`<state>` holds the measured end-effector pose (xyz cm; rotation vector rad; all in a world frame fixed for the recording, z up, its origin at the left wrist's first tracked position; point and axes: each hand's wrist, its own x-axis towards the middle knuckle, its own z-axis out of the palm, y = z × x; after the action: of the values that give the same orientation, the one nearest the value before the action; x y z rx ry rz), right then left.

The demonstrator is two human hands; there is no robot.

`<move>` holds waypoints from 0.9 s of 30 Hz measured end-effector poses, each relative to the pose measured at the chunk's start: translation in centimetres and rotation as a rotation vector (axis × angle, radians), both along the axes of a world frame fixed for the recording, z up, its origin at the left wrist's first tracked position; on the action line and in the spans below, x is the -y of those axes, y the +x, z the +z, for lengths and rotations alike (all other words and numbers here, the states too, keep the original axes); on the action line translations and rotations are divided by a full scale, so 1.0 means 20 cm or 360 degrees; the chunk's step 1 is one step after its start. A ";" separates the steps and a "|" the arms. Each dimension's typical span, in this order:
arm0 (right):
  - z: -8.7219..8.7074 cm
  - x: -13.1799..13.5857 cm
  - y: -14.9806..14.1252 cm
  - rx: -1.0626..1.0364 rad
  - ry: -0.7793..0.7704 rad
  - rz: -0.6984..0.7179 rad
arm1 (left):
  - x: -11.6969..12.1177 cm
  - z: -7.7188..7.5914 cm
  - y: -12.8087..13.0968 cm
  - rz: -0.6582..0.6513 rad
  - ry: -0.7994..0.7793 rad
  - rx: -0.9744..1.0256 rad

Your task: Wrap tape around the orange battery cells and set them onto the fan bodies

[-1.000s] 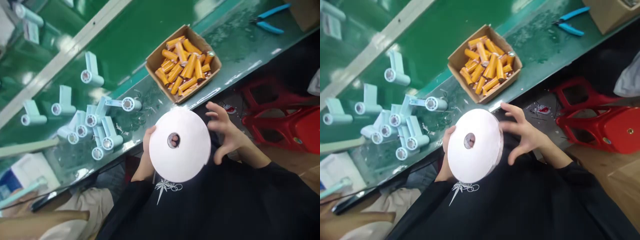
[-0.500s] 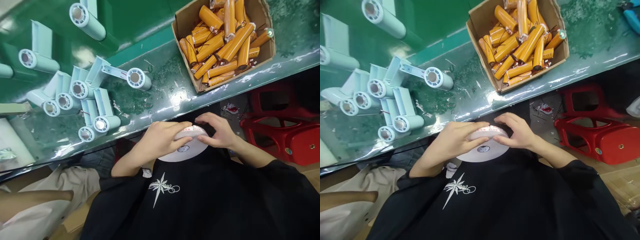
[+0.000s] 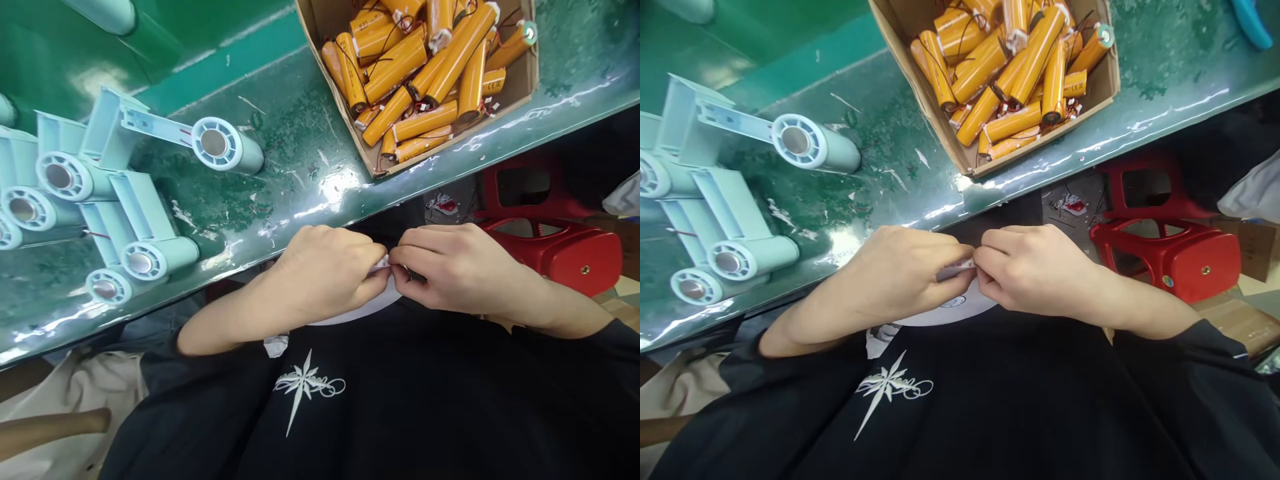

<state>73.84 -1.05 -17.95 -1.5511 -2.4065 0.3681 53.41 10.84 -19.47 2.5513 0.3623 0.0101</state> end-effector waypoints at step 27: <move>0.02 -0.05 0.03 -0.0563 -0.0481 -0.0140 | -0.02 -0.03 0.04 -0.0029 -0.0210 0.0105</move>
<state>74.51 -0.07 -17.50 -1.5451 -2.0731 0.9387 54.12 11.27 -20.02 2.4175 0.3036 0.0616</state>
